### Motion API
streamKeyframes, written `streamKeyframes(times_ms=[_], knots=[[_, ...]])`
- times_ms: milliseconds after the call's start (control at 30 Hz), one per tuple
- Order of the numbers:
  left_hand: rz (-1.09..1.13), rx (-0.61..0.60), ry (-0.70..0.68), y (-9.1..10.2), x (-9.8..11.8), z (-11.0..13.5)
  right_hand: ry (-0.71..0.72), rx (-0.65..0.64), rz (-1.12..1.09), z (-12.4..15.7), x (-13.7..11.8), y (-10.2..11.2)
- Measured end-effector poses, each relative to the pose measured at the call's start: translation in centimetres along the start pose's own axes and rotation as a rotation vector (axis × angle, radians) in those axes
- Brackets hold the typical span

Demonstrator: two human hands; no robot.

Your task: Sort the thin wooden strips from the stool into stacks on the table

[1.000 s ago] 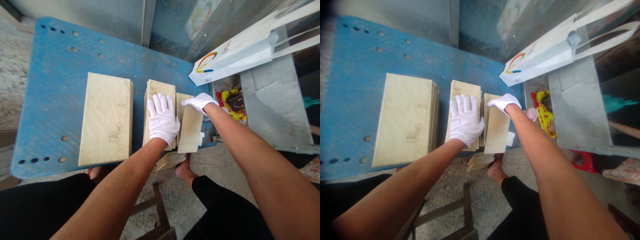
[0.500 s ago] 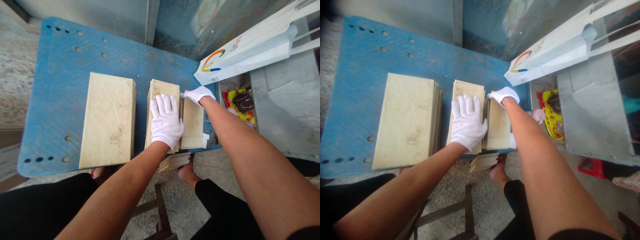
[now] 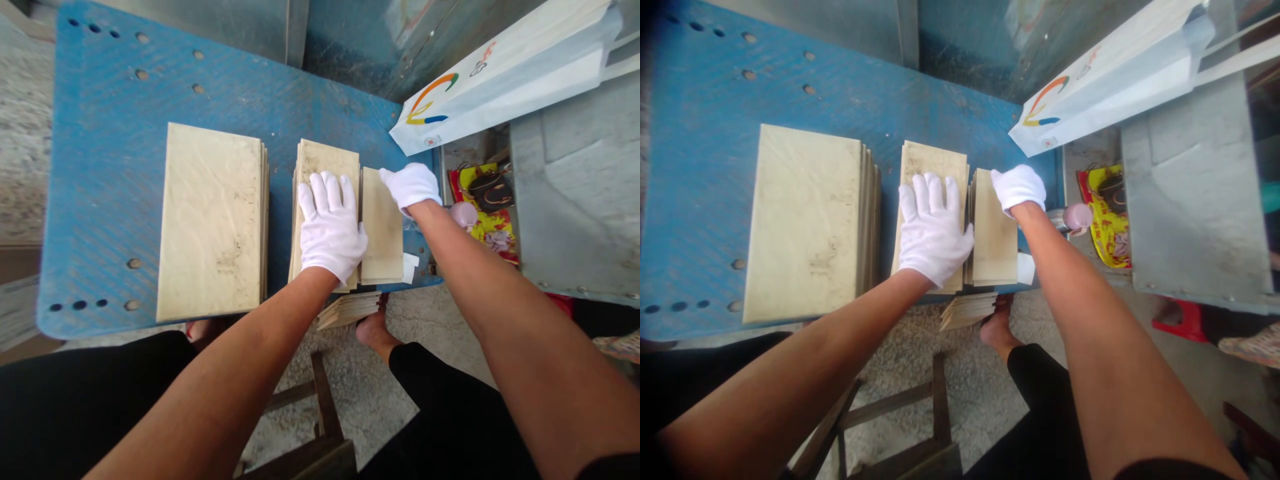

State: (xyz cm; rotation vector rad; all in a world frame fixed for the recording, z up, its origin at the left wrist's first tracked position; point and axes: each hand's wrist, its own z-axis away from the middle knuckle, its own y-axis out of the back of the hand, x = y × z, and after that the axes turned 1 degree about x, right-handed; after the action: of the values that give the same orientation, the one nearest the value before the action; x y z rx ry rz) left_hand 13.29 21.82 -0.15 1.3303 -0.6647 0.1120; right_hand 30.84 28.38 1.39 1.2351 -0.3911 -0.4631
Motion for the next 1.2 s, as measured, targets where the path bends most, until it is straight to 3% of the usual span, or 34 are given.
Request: streamKeyframes(times_ms=[100,233,367,500,633,800,1200], knots=[[0.042,0.003,0.004,0.0,0.0,0.1,-0.031,0.157,-0.176,4.2,2.4,-1.0],[0.045,0.008,0.010,-0.3,-0.1,0.1,-0.083,0.261,-0.407,12.5,7.0,-5.1],[0.003,0.011,0.005,-0.4,0.0,0.0,-0.272,0.170,-0.659,21.0,10.2,-9.8],[-0.052,-0.011,-0.007,-0.4,0.2,-0.1,-0.424,-0.038,-0.469,26.3,9.4,-12.9],[-0.049,-0.025,-0.004,-0.3,0.3,-0.1,-0.390,-0.167,-0.323,27.7,6.5,-15.1],[-0.060,-0.019,-0.006,-0.4,0.3,0.0,-0.446,-0.091,-0.342,27.4,4.0,-17.4],[-0.079,-0.024,0.006,-0.3,0.3,0.0,-0.460,0.088,-0.364,27.1,4.3,-20.2]])
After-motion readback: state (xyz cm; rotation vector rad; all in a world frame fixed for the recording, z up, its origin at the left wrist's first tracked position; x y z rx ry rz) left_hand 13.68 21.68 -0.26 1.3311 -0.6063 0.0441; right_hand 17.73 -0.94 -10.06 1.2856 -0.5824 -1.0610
